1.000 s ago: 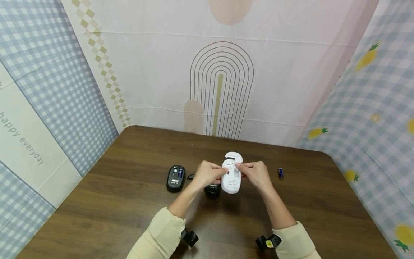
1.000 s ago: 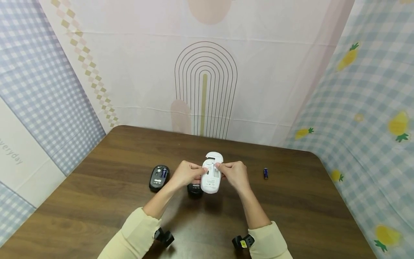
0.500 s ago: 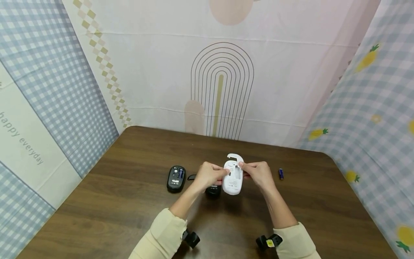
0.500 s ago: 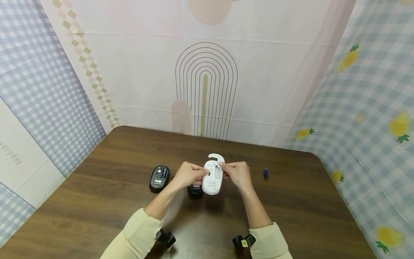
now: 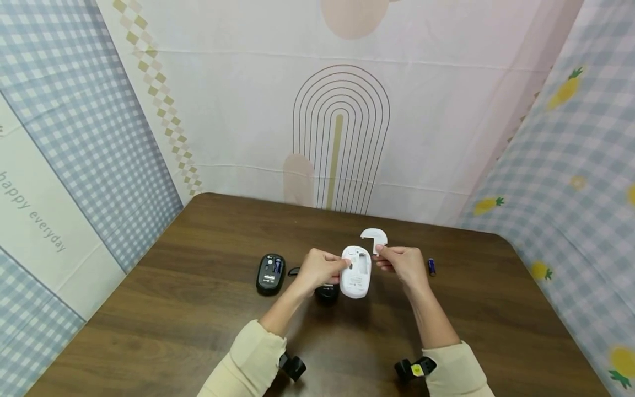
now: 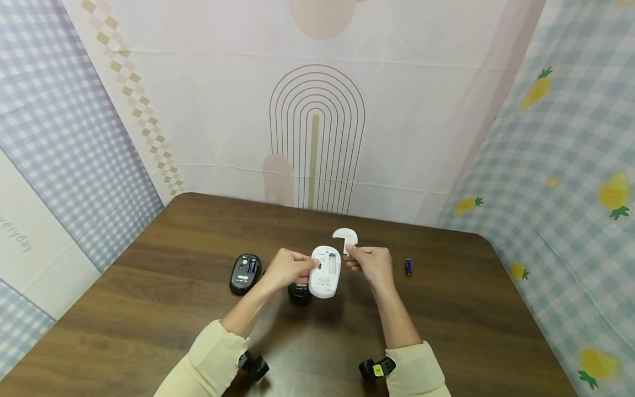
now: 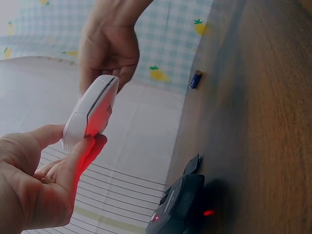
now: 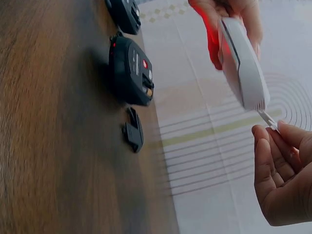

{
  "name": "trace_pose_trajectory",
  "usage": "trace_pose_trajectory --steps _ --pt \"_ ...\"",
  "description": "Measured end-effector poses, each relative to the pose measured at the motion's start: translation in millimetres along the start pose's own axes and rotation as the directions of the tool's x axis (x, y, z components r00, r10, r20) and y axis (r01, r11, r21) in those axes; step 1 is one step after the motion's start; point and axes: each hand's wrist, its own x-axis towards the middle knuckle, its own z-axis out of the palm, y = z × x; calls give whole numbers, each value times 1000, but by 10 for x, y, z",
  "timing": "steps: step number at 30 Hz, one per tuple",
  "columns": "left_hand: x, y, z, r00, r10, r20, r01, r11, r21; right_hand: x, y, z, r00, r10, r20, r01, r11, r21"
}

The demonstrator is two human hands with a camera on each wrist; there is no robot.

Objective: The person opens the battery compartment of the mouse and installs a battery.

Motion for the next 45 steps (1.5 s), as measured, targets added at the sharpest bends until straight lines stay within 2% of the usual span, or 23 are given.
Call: trace_pose_trajectory --steps 5,11,16,23,31,38,45 --pt "3 2 -15 1000 1 -8 -1 1000 -21 43 90 -118 999 47 9 -47 999 8" --pt "-14 -46 -56 999 5 -35 -7 998 -57 43 250 -242 997 73 0 -73 996 -54" --pt "30 54 -119 999 15 -47 -17 999 -49 116 340 -404 996 88 -22 -89 995 -47" --pt "32 136 -157 999 1 -53 -3 1000 -31 189 572 -567 984 178 -14 -178 982 -64" --pt "26 125 -157 999 -5 -41 3 999 -39 161 765 -575 969 248 7 -246 963 -107" --pt "24 130 -135 999 12 -29 -14 998 -69 127 782 -566 960 281 -7 -278 947 -159" --pt "31 136 -118 1000 -4 -21 2 998 -70 107 779 -584 949 315 -3 -307 924 -228"
